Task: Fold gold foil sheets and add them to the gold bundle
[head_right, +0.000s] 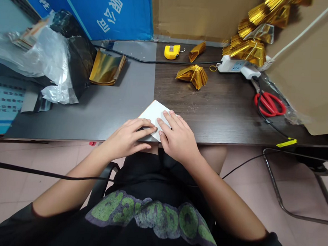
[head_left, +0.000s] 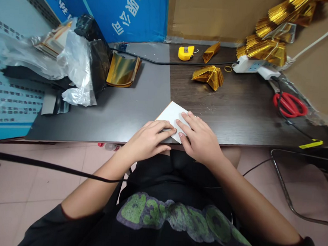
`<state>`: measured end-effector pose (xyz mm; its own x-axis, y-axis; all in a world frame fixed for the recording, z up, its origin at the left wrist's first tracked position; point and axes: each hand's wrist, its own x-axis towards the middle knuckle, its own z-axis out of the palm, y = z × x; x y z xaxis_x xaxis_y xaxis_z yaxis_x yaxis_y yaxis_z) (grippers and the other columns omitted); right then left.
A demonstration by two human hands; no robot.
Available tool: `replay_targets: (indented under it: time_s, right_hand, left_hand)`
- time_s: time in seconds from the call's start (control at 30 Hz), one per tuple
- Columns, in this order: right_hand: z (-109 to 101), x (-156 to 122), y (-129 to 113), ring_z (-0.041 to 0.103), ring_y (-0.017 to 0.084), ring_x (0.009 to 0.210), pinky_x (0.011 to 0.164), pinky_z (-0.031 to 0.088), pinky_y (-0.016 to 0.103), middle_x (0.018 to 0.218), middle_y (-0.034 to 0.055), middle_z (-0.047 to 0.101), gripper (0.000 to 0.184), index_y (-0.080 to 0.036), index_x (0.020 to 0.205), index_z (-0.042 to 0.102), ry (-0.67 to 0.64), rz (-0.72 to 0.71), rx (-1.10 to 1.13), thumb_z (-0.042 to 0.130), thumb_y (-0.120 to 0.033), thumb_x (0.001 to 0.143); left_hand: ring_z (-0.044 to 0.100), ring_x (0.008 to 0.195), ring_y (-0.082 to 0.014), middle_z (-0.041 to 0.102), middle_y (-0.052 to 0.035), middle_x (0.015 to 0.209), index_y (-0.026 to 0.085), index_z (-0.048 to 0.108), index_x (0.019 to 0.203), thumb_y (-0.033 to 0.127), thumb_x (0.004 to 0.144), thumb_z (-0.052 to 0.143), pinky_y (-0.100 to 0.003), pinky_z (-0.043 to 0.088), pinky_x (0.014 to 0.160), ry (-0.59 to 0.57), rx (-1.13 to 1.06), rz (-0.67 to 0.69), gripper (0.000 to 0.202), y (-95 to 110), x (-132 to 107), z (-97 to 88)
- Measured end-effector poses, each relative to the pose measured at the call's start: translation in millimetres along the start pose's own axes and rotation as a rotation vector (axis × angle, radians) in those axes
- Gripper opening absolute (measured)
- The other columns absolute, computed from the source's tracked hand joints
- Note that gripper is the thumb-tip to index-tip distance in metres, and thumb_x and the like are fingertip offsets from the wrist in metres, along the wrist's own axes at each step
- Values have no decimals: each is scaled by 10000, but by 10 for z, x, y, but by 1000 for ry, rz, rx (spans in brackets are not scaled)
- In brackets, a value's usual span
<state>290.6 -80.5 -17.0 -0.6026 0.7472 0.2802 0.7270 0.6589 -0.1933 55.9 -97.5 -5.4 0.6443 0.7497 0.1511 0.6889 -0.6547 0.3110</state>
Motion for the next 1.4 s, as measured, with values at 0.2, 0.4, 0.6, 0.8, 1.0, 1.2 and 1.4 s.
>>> replay_targets:
  time_s: [0.2, 0.4, 0.6, 0.8, 1.0, 1.2, 1.4]
  right_hand:
    - [17, -6, -4, 420, 367, 1467, 1179, 402, 542, 1549, 194, 474, 463, -96, 1439, 586, -2, 7, -10, 445, -257, 1028]
    - [19, -15, -7, 413, 382, 1468, 1166, 408, 558, 1551, 203, 467, 446, -138, 1436, 602, 2, -2, -16, 471, -249, 1024]
    - [16, -23, -12, 403, 394, 1470, 1166, 403, 563, 1561, 211, 450, 459, -142, 1451, 588, -10, -7, -33, 480, -257, 1021]
    - [26, -44, -23, 338, 396, 1506, 1186, 367, 577, 1611, 196, 371, 489, -166, 1490, 547, -39, -2, -34, 502, -275, 1016]
    - [26, -50, -41, 340, 408, 1502, 1184, 362, 572, 1603, 218, 374, 490, -158, 1497, 541, -43, 6, -51, 488, -272, 1022]
    - [39, -57, -47, 325, 404, 1510, 1184, 355, 582, 1615, 210, 353, 497, -165, 1509, 522, -46, 8, -54, 482, -284, 1028]
    - [33, -68, -44, 307, 407, 1517, 1186, 352, 590, 1624, 212, 330, 513, -163, 1523, 502, -49, -3, -45, 483, -296, 1028]
  left_hand:
    - [525, 1395, -200, 597, -70, 1401, 275, 506, 1413, 440, 937, 561, -392, 567, 1076, 39, 30, 25, 507, -23, -11, 36]
    - [544, 1388, -176, 611, -44, 1410, 293, 505, 1415, 453, 916, 603, -394, 565, 1106, 75, -34, 20, 534, -72, -20, 56]
    - [533, 1404, -185, 601, -45, 1421, 317, 532, 1397, 442, 912, 611, -411, 561, 1116, 67, -54, 15, 507, -82, -29, 67]
    - [537, 1398, -192, 602, -55, 1406, 334, 547, 1386, 406, 910, 626, -427, 558, 1127, 91, -56, 28, 488, -86, -34, 108]
    - [543, 1390, -194, 605, -54, 1398, 329, 568, 1362, 411, 912, 618, -430, 567, 1110, 84, -32, 38, 460, -96, -31, 108]
    - [532, 1397, -199, 601, -62, 1394, 326, 585, 1347, 393, 903, 640, -442, 550, 1129, 68, -73, 24, 452, -79, -25, 77]
    - [520, 1410, -199, 589, -58, 1405, 321, 601, 1325, 411, 902, 639, -444, 543, 1137, 50, -68, 16, 435, -81, -14, 68]
